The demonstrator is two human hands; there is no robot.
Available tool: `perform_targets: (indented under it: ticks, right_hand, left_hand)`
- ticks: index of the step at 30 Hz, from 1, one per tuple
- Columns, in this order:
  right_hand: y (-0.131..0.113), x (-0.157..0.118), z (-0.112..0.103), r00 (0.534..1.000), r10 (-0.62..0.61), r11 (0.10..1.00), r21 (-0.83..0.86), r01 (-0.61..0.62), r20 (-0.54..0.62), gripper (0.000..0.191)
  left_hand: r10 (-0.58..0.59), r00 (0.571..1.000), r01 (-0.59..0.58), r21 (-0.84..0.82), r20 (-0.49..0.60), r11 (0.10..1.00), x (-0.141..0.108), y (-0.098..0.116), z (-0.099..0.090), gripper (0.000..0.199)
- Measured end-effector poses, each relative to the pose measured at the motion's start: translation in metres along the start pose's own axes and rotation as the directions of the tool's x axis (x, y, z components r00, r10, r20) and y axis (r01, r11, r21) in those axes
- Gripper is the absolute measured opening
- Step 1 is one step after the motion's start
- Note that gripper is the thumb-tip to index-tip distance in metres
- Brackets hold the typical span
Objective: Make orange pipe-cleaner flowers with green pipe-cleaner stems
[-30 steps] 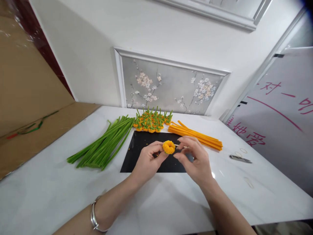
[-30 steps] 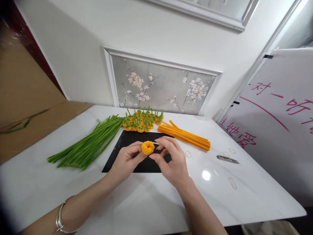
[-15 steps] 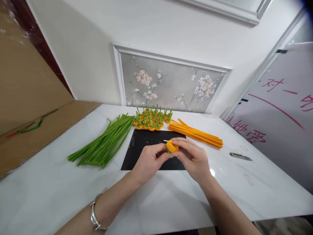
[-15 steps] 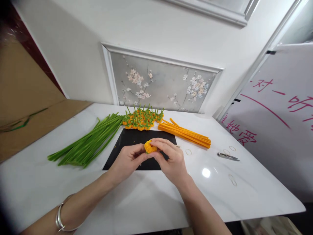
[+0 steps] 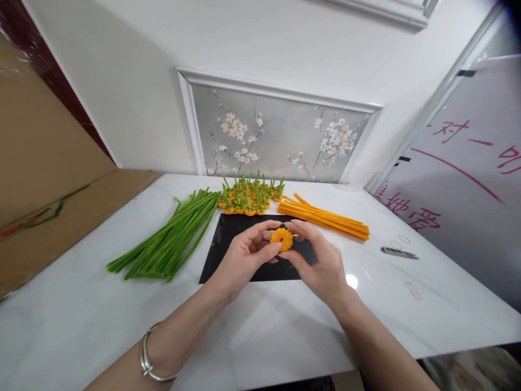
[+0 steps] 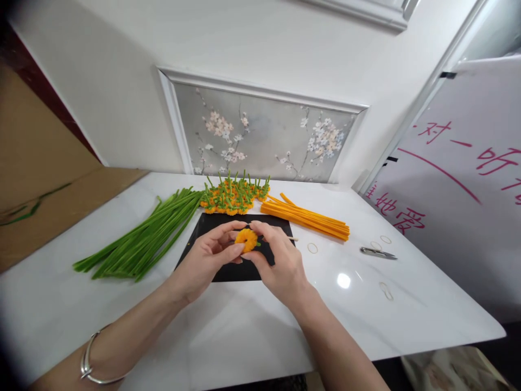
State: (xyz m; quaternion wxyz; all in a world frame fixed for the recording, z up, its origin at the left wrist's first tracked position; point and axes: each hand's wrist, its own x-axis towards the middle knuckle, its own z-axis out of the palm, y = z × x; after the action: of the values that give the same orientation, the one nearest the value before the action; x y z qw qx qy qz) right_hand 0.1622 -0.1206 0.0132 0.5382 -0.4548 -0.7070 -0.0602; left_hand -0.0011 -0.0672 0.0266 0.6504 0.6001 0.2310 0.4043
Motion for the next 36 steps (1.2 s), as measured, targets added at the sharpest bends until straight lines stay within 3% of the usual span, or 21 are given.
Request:
perform_targets:
  ticks: [7, 16, 19, 21, 23, 27, 29, 32, 36]
  right_hand:
    - [0.002, 0.003, -0.002, 0.996, 0.043, 0.998, 0.047, -0.039, -0.084, 0.016]
    - [0.0, 0.004, 0.001, 0.989, -0.062, 0.992, 0.098, 0.075, -0.132, 0.013]
    - [0.0, 0.004, -0.001, 0.992, -0.006, 0.992, 0.128, 0.022, -0.124, 0.012]
    - [0.0, 0.004, -0.002, 0.99, 0.101, 0.98, 0.182, -0.081, -0.098, 0.01]
    - [-0.001, 0.004, -0.004, 0.965, 0.256, 0.926, 0.299, -0.23, -0.05, 0.01]
    - [-0.003, 0.006, -0.005, 0.86, 0.475, 0.698, 0.514, -0.498, 0.188, 0.017]
    - [-0.004, 0.007, -0.004, 0.827, 0.497, 0.627, 0.551, -0.551, 0.262, 0.02]
    - [-0.003, 0.007, -0.003, 0.81, 0.516, 0.587, 0.574, -0.572, 0.279, 0.022]
    - [-0.001, 0.005, -0.002, 0.789, 0.528, 0.512, 0.622, -0.592, 0.315, 0.022]
  left_hand:
    - [0.055, 0.997, -0.056, -0.017, -0.052, 0.998, 0.001, -0.004, 0.0, 0.033]
    - [0.056, 0.996, -0.051, 0.074, -0.068, 0.996, -0.002, 0.003, 0.005, 0.038]
    - [0.062, 0.995, -0.057, 0.061, -0.077, 0.996, -0.001, 0.002, 0.005, 0.038]
    - [0.104, 0.991, -0.098, 0.074, -0.085, 0.992, -0.001, 0.001, 0.006, 0.037]
    - [0.177, 0.98, -0.164, 0.135, -0.087, 0.977, -0.001, -0.001, 0.006, 0.033]
    - [0.319, 0.946, -0.29, 0.307, -0.049, 0.906, -0.002, -0.005, 0.005, 0.025]
    - [0.358, 0.934, -0.328, 0.356, -0.02, 0.875, -0.003, -0.006, 0.005, 0.023]
    - [0.376, 0.926, -0.344, 0.392, -0.006, 0.853, -0.003, -0.007, 0.005, 0.022]
    - [0.354, 0.934, -0.315, 0.35, -0.051, 0.882, -0.003, -0.008, 0.006, 0.024]
